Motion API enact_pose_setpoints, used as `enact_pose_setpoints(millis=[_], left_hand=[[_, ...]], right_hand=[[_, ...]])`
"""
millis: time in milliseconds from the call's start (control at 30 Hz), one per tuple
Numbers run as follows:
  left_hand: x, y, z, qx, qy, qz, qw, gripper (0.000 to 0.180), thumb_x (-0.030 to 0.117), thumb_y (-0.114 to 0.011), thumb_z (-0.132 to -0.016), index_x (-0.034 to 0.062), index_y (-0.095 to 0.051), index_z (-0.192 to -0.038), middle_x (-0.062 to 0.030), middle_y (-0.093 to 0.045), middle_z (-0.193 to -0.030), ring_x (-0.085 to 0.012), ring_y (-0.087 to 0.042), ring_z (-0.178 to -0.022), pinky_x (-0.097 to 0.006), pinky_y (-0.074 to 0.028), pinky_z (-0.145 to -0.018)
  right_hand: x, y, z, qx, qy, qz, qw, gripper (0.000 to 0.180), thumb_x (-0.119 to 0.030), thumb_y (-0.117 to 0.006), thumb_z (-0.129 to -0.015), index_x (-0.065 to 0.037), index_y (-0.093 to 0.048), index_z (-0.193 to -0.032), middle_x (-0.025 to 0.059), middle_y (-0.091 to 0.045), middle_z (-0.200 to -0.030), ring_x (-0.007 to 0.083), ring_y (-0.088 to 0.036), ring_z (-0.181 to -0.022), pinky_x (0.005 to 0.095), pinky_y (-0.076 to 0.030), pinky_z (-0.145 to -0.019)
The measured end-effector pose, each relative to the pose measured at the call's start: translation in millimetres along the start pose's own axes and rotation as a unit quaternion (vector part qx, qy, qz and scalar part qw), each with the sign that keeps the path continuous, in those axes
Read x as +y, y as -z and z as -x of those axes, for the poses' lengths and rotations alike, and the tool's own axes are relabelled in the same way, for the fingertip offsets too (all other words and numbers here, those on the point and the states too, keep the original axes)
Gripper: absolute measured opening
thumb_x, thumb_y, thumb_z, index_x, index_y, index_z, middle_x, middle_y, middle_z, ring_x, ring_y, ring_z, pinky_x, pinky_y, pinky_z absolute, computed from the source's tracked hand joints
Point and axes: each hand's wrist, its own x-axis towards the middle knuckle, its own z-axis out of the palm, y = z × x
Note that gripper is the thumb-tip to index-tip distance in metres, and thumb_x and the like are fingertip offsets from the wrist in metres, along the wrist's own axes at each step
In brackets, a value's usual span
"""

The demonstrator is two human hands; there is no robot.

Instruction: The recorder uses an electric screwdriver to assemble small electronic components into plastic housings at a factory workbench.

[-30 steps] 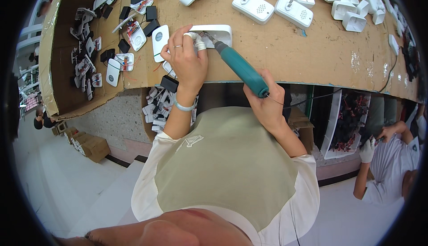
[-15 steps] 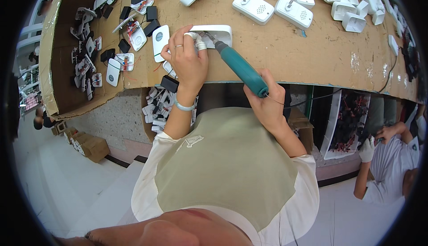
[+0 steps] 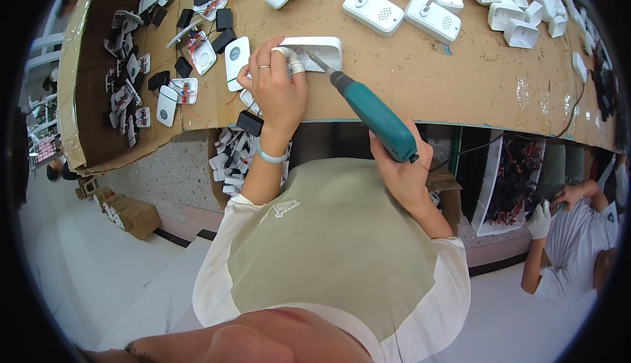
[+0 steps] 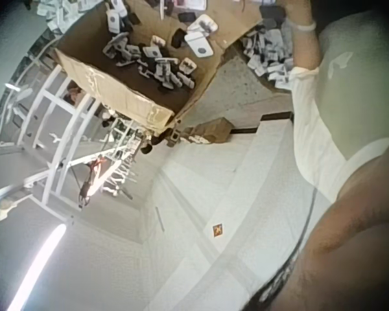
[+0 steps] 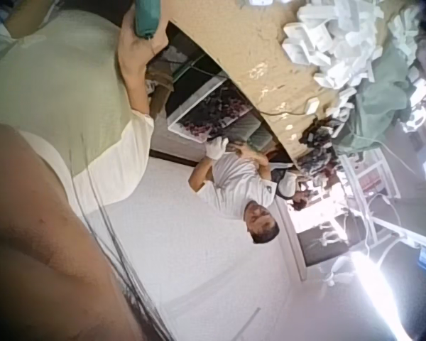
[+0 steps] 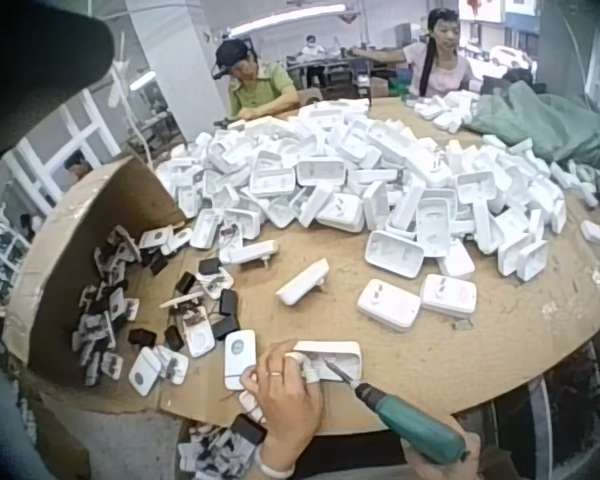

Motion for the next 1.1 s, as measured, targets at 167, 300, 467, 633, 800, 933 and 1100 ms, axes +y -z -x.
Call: enact_pose_setpoints(millis=[167,300,467,633,800,933,1100], left_hand=[[-4.0,8.5,4.3,-0.02,0.021,0.016,0.999,0.031,0.007,-0.069,-0.075,0.0016,-0.059,-0.103,-0.0139,-0.062,-0.12,-0.0312,-0.055,-0.114,-0.047,-0.033,-0.095],[-2.9,-1.4,14.0,-0.048,0.075,0.045,0.995,0.046,0.005,-0.069,-0.066,-0.0028,-0.057,-0.11,-0.0233,-0.061,-0.11,-0.0405,-0.057,-0.105,-0.052,-0.037,-0.092],[-6.5,19.6,23.3,-0.023,0.065,0.153,0.986,0.027,0.01,-0.065,-0.078,0.0006,-0.056,-0.101,-0.019,-0.06,-0.1,-0.0382,-0.058,-0.101,-0.048,-0.042,-0.088],[-45.9,114.3,73.5,-0.13,0.177,0.364,0.905,0.018,0.01,-0.065,-0.088,0.0025,-0.056,-0.102,-0.0122,-0.063,-0.091,-0.0248,-0.067,-0.081,-0.036,-0.051,-0.066],[-153.1,122.8,193.2,-0.106,0.425,0.538,0.72,0.037,0.015,-0.064,-0.094,0.0081,-0.06,-0.13,0.0008,-0.067,-0.102,-0.0069,-0.063,-0.083,-0.022,-0.052,-0.063],[-247.5,85.6,330.0,-0.01,0.552,0.423,0.718,0.025,0.014,-0.064,-0.092,0.0057,-0.069,-0.115,0.0012,-0.068,-0.091,-0.0085,-0.063,-0.076,-0.026,-0.05,-0.06],[-304.1,37.8,435.7,-0.035,0.618,0.045,0.784,0.025,0.015,-0.067,-0.083,-0.0027,-0.069,-0.1,-0.0125,-0.073,-0.088,-0.0233,-0.068,-0.08,-0.038,-0.052,-0.071]], right_hand=[[-5.5,8.4,5.8,0.007,0.017,0.022,1.0,0.02,0.001,-0.077,-0.085,0.002,-0.068,-0.102,0.0041,-0.068,-0.086,0.0082,-0.059,-0.077,0.0225,-0.048,-0.073],[6.4,21.5,25.2,0.094,-0.089,0.029,0.991,0.028,-0.009,-0.079,-0.088,0.002,-0.07,-0.112,0.0066,-0.072,-0.1,0.0128,-0.066,-0.082,0.0285,-0.053,-0.075],[-0.5,33.3,14.6,0.142,-0.057,0.007,0.988,0.027,-0.008,-0.069,-0.096,0.004,-0.065,-0.12,0.0026,-0.064,-0.089,0.0065,-0.046,-0.062,0.0219,-0.038,-0.056],[-2.7,40.1,-5.2,0.147,-0.015,-0.024,0.989,0.029,-0.005,-0.066,-0.096,0.006,-0.062,-0.123,0.0016,-0.055,-0.075,0.0079,-0.044,-0.061,0.0215,-0.038,-0.058],[0.6,37.7,-8.6,0.125,-0.009,-0.045,0.991,0.028,-0.004,-0.067,-0.095,0.006,-0.063,-0.122,0.0024,-0.058,-0.079,0.0073,-0.044,-0.061,0.0217,-0.037,-0.057],[-2.2,41.2,-5.7,0.13,-0.007,-0.049,0.99,0.028,-0.003,-0.067,-0.095,0.006,-0.063,-0.121,0.0031,-0.06,-0.083,0.0068,-0.044,-0.06,0.0219,-0.037,-0.055],[-7.9,43.2,-5.7,0.156,-0.001,-0.033,0.987,0.024,-0.006,-0.07,-0.093,0.004,-0.068,-0.115,0.0027,-0.064,-0.085,0.0075,-0.049,-0.061,0.023,-0.039,-0.054]])
